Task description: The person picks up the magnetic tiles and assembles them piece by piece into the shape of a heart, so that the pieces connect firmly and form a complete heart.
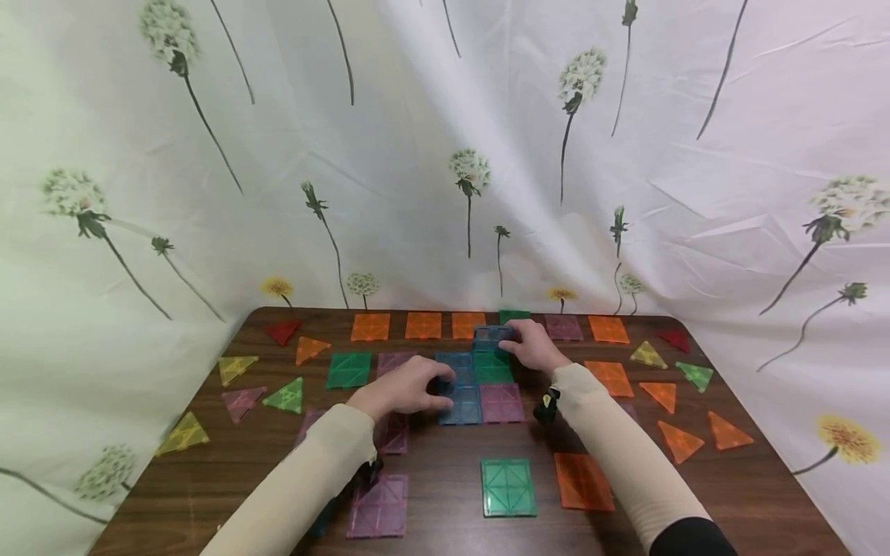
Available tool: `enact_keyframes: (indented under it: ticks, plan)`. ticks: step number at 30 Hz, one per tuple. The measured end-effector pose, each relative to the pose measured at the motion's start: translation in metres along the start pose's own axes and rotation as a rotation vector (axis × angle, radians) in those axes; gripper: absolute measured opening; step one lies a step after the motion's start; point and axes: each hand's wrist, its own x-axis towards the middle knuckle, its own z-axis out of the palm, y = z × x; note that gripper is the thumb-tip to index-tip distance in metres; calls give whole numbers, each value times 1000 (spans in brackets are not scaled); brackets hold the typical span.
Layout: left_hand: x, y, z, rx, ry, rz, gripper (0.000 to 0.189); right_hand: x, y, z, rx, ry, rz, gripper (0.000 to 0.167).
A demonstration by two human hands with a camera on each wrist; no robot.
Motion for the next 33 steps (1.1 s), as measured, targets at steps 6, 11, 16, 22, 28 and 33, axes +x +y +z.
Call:
enact_keyframes:
  ticks: [6,11,16,22,28,33]
  plan:
    - [12,-18,-11,-45,136,-44,42,0,0,1,-27,18,-26,19]
    - [21,-38,-25,-90,245,-163,48,2,0,4,-42,40,-44,17]
    - [32,-58,-32,-98,271,-254,59,3,6,6,-89,63,-68,16]
    - [48,-74,-31,46,262,-318,60,4,7,6,-88,64,-63,16]
    - [58,-83,-28,168,210,-360,57,3,5,6,-104,70,-61,17]
    - [63,-88,-25,200,167,-388,57,3,5,6,-102,70,-47,16]
